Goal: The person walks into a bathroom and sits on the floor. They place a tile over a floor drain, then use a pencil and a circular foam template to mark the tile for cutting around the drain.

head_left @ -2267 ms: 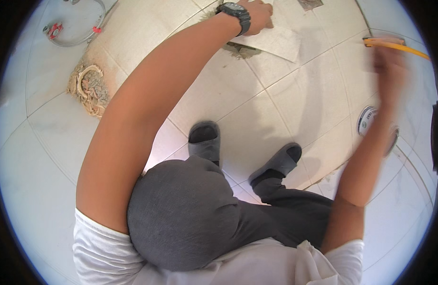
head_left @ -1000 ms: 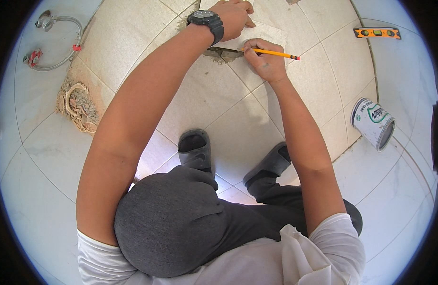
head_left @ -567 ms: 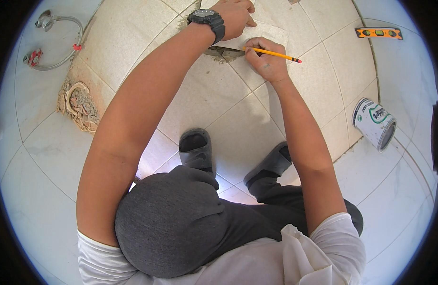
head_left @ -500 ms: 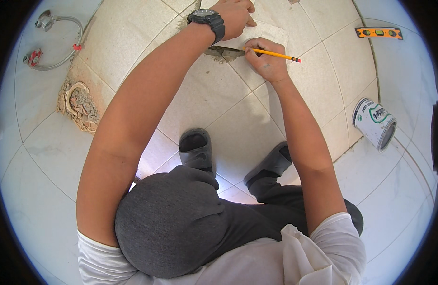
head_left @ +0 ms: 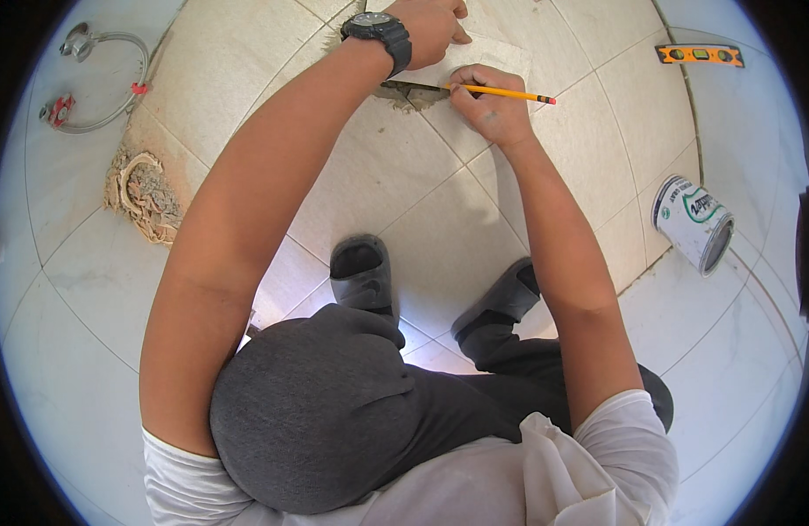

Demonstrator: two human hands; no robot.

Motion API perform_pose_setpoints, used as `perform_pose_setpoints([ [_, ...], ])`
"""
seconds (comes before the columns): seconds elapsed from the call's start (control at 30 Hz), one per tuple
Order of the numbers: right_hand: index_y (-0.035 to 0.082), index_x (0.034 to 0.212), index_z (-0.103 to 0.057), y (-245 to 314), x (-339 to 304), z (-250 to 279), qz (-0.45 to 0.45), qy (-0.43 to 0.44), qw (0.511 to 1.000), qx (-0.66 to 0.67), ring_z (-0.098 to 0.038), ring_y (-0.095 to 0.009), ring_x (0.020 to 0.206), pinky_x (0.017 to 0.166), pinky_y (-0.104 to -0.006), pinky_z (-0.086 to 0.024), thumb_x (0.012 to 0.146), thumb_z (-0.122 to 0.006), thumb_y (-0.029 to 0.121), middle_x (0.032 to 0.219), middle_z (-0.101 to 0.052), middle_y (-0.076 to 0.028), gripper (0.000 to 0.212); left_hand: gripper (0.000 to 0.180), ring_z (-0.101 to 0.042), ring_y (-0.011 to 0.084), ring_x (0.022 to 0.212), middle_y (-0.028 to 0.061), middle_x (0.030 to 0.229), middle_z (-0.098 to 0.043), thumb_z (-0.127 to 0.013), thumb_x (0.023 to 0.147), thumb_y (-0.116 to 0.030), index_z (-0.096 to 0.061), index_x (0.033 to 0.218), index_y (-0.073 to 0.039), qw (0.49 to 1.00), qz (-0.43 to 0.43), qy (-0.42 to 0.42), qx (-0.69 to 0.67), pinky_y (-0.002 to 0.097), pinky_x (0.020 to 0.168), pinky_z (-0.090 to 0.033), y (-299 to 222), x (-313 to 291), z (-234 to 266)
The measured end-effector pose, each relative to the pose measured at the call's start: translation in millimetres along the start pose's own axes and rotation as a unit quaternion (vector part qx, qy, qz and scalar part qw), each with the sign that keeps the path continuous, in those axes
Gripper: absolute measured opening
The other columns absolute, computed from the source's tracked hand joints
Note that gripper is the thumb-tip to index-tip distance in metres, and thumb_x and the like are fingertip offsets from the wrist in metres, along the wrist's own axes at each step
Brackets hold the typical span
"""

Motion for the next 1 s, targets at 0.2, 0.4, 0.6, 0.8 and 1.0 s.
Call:
perform_pose_setpoints([
  [0.2,0.001,0.096,-0.074,-2.3,0.5,-0.2,-0.008,-0.007,1.000,0.015,-0.063,-0.010,0.075,0.070,-0.0256,-0.052,0.086,-0.072,0.010,0.085,-0.073,-0.004,0.014,0.036,-0.053,0.0298,0.135,0.0128,0.143,-0.060,-0.058,0.096,-0.003,-0.077,0.122,-0.018,1.000,0.003,-0.002,0.016,0.0407,0.114,-0.043,2.4,4.1,-5.1],
  [0.4,0.001,0.095,-0.074,-1.7,-0.4,0.2,-0.003,-0.001,1.000,0.002,-0.064,-0.010,0.075,0.071,-0.0260,-0.053,0.086,-0.072,0.010,0.086,-0.074,-0.005,0.013,0.035,-0.053,0.0302,0.135,0.0136,0.143,-0.060,-0.058,0.096,-0.003,-0.078,0.121,-0.018,1.000,-0.002,-0.004,0.012,0.0407,0.114,-0.043,2.2,4.2,-5.2],
  [0.6,0.000,0.094,-0.073,-5.0,0.5,-0.9,-0.022,-0.003,1.000,0.007,-0.065,-0.011,0.076,0.073,-0.0264,-0.054,0.086,-0.071,0.009,0.087,-0.074,-0.005,0.012,0.034,-0.052,0.0306,0.136,0.0140,0.144,-0.059,-0.058,0.096,-0.003,-0.078,0.120,-0.017,1.000,0.017,-0.012,-0.017,0.0408,0.115,-0.042,6.0,3.1,-3.6],
  [0.8,0.000,0.094,-0.073,0.9,-0.3,1.7,-0.005,-0.009,1.000,0.015,-0.065,-0.010,0.077,0.074,-0.0264,-0.054,0.086,-0.071,0.009,0.087,-0.074,-0.005,0.013,0.038,-0.051,0.0303,0.137,0.0138,0.144,-0.059,-0.056,0.096,-0.001,-0.077,0.122,-0.018,1.000,0.003,-0.007,0.017,0.0407,0.116,-0.042,-0.4,1.2,-0.5],
  [1.0,0.000,0.095,-0.074,-3.8,1.5,2.3,-0.029,-0.016,0.999,0.023,-0.065,-0.011,0.077,0.073,-0.0266,-0.054,0.086,-0.071,0.010,0.087,-0.074,-0.004,0.013,0.039,-0.051,0.0299,0.137,0.0130,0.145,-0.059,-0.055,0.096,-0.001,-0.077,0.122,-0.018,1.000,-0.004,-0.006,0.016,0.0411,0.117,-0.042,-0.9,1.1,0.1],
])
Point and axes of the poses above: each hand's wrist, its own x-axis towards the middle knuckle, its own z-axis out of the back of the hand, y = z × x, the point moved 10 cm from there along x, towards the middle knuckle
